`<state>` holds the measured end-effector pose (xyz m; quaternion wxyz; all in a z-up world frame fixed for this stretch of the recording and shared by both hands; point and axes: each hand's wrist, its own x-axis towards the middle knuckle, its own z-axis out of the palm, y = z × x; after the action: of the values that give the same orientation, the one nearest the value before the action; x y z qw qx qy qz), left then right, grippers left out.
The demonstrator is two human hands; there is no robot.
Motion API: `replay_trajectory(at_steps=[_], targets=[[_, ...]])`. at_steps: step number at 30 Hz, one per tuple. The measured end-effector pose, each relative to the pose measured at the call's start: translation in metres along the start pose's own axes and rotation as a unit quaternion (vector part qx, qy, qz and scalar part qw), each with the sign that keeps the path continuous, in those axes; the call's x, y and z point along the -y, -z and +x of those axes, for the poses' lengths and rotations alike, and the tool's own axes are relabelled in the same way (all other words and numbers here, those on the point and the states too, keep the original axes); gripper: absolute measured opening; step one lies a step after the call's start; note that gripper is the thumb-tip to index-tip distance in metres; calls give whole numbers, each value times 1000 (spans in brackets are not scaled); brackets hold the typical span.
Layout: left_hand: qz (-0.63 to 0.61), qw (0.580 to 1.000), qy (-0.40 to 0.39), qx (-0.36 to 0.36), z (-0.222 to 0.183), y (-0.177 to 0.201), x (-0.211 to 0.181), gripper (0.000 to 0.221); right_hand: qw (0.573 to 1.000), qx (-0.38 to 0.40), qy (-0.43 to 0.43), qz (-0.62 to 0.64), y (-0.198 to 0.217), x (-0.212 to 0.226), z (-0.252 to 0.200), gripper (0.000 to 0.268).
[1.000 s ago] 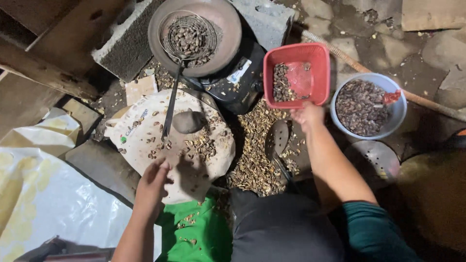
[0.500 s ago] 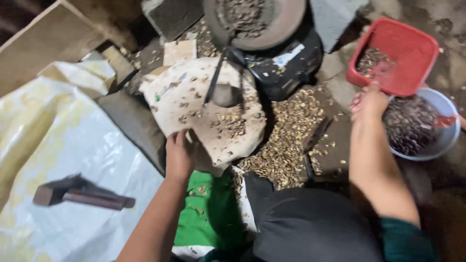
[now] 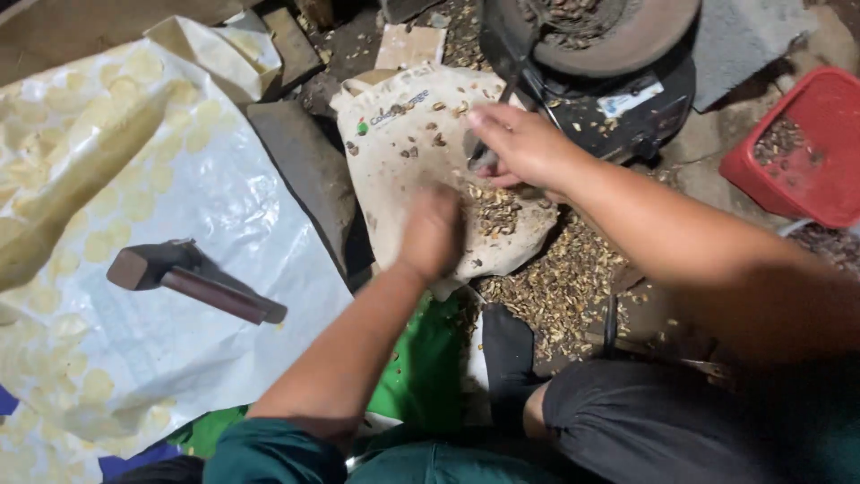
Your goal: Processing food items by flattening slices with a mallet and hulling seeds on a stone surface
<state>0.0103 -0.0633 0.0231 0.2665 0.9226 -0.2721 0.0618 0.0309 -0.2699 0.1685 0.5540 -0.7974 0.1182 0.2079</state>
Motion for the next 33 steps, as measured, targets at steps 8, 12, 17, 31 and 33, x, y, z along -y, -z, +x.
replay_trajectory(at_steps=[8,12,17,31,33], targets=[[-36,986,-130,103,-33,-3,-17,37,976,-193,-90,44,57,-39,-28,72],[-33,997,-61,30,-11,20,-9,40,938,-310,-95,-122,115,-88,-45,32],[-53,998,23,5,6,18,2,31,892,-366,-65,-259,127,-97,-58,35],[-521,548,-58,652,-24,42,-113,92,933,-337,-57,-110,124,-116,-56,33],[-460,540,-53,703,-25,39,-104,96,932,-335,-36,-131,132,-130,-55,33]])
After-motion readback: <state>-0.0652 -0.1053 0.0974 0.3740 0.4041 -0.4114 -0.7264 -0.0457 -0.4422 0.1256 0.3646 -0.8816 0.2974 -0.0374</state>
